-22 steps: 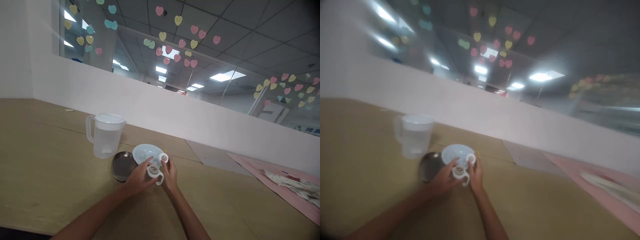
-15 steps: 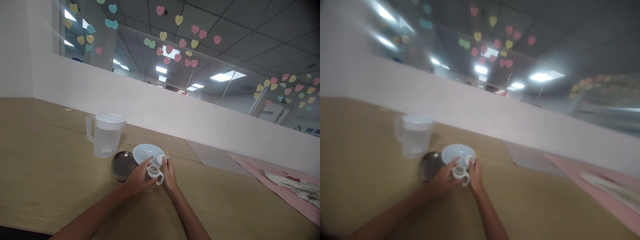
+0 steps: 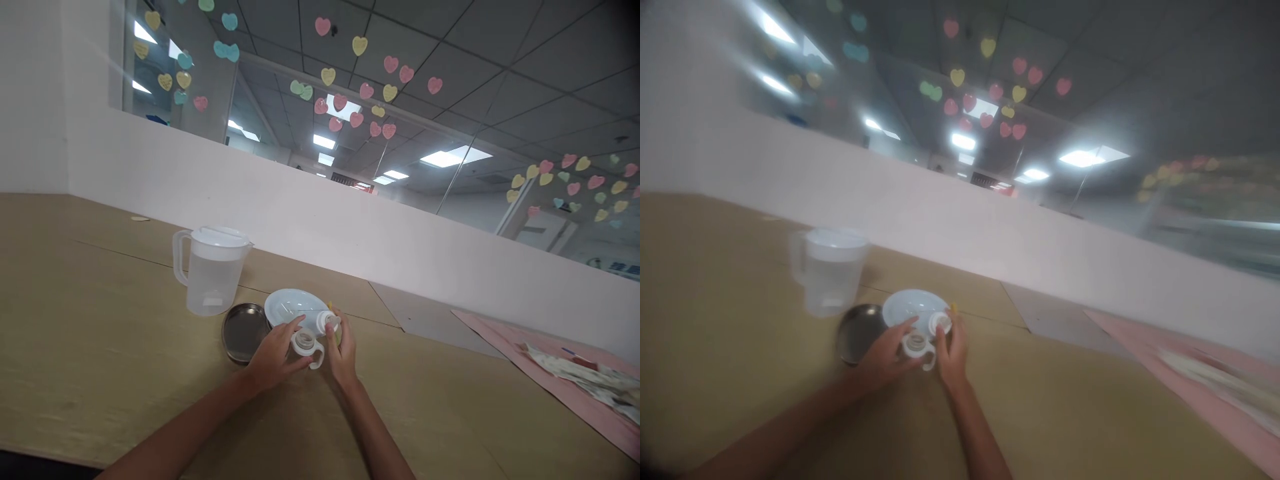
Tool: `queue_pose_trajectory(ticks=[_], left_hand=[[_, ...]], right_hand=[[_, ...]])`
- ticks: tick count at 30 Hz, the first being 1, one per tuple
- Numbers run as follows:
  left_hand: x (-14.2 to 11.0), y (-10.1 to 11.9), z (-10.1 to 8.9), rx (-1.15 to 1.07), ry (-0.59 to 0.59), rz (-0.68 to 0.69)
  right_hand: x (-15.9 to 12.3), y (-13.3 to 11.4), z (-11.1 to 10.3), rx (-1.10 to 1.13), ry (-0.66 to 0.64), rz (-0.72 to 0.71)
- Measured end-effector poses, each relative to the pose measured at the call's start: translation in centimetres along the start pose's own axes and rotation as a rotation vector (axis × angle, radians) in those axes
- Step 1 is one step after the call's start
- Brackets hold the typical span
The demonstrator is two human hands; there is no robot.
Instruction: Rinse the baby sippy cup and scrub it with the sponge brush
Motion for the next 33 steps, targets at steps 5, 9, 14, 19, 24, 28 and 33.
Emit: queue_pose_trajectory(ticks=[5,9,14,19,24,28,33], left_hand=[[-0.1,0.1,-0.1,0.119,0.127,0.262],[-0.4,0.5,-0.3,0.177,0.228,0.542],[-0.5,0.4,-0.3,0.198,0.290,0.702],[-0.4,0.5,0.0,0.224,0.343,0.715],[-0.5,0.9,0.1,0.194,0.386,0.723],[-0.6,0.9,0.2,0.144,0.346,0.759],[-0.7,0.9,0.3,0.151,0.288,0.797]], right_hand=[[-0.5,-1.6,-0.6,-0.173,0.125,-0.407],[-1.2,-2.9,-0.9,-0.279,0.206,-0.665],[-1.4,-4.1,-1.4,-0.230,0.206,-0.740],[-1.6,-5.2,-1.2,-0.186,0.239,-0.758],[-1.9,-5.9,-0.9,-0.180,0.230,-0.769],[-1.7,-6.2,-1.4,-0.151,0.262,-0.722],[-1.6,-6.2,-1.9,-0.127,0.257,-0.700]])
Point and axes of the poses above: each hand's wrist, its own x-axis towards the middle knuckle, its own z-axis out of the palm, y = z × x, the point moved 2 cm from there along x, towards the middle knuckle, and after that the axes turned 14 degrees about -x, right-handed, at the moved point
